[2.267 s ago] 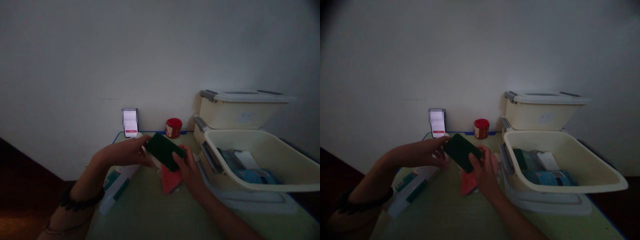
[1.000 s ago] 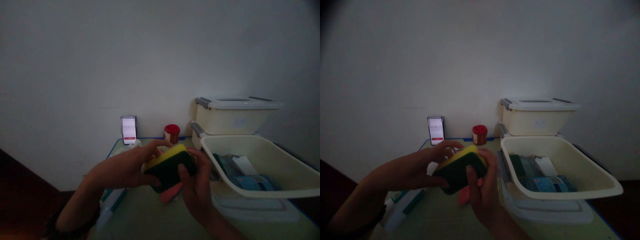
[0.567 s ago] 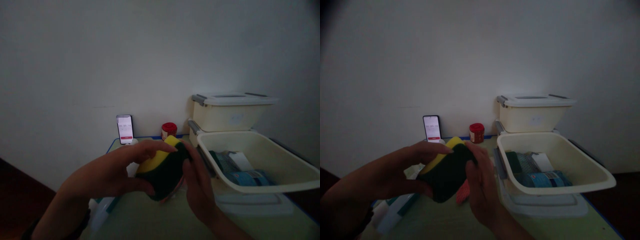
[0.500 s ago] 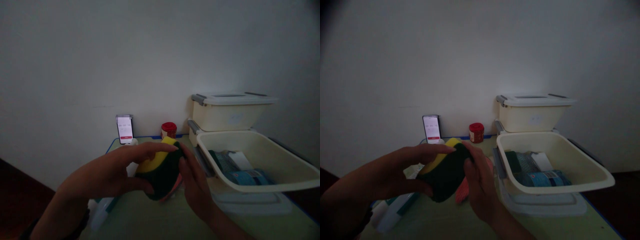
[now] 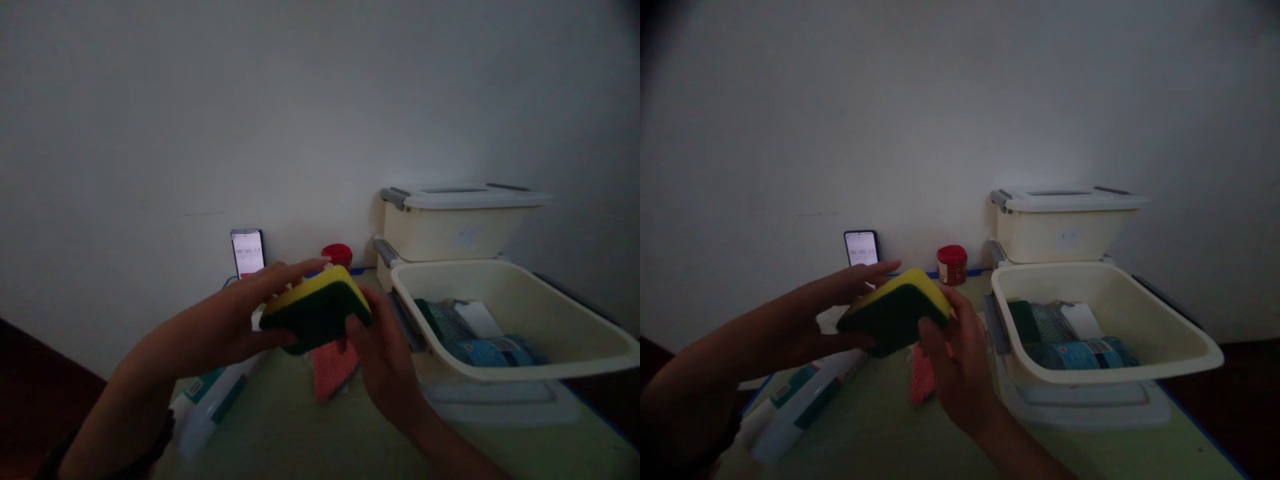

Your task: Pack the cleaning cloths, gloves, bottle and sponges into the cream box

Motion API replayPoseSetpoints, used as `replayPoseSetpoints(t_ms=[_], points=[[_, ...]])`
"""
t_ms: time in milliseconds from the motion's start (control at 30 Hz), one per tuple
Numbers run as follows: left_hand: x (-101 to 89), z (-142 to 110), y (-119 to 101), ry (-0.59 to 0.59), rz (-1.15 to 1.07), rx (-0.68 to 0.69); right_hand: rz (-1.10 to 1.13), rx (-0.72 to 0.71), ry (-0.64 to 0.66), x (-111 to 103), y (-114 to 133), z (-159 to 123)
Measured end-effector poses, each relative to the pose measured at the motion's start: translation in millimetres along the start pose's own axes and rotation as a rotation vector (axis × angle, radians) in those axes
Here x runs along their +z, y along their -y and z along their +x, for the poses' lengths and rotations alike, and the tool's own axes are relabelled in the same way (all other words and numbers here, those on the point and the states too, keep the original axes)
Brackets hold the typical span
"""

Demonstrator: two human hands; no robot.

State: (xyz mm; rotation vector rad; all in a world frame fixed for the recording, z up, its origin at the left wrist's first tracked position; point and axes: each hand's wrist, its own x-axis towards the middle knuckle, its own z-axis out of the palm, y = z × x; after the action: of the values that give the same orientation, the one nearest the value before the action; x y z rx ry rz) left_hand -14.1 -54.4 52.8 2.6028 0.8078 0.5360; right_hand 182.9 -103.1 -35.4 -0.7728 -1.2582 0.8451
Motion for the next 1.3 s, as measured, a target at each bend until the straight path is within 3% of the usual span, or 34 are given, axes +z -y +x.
replayPoseSetpoints(t_ms=[200, 567, 800, 1067, 1300], points=[[2.1, -4.0, -3.8, 0.164, -0.147, -0.005, 0.077, 0.124, -0.085, -2.3, -1.2, 4.0], [5.6, -2.5, -5.6, 0.158, -0.018, 0.073, 0.217, 0.323, -0.090, 1.8, -4.6, 5.1], [4.5, -1.2, -11.6, 0.091, -0.023, 0.133, -0.031, 0.273, -0.068, 1.2, -1.7, 3.7], [3.8, 5.2, -3.7, 0.053, -0.089, 0.104, 0.269, 0.124, 0.254, 3.7, 1.5, -5.0], [0.0, 6.4, -6.5, 0.087, -0.077, 0.086, 0.215, 0.018, 0.271, -0.3, -1.8, -4.0]])
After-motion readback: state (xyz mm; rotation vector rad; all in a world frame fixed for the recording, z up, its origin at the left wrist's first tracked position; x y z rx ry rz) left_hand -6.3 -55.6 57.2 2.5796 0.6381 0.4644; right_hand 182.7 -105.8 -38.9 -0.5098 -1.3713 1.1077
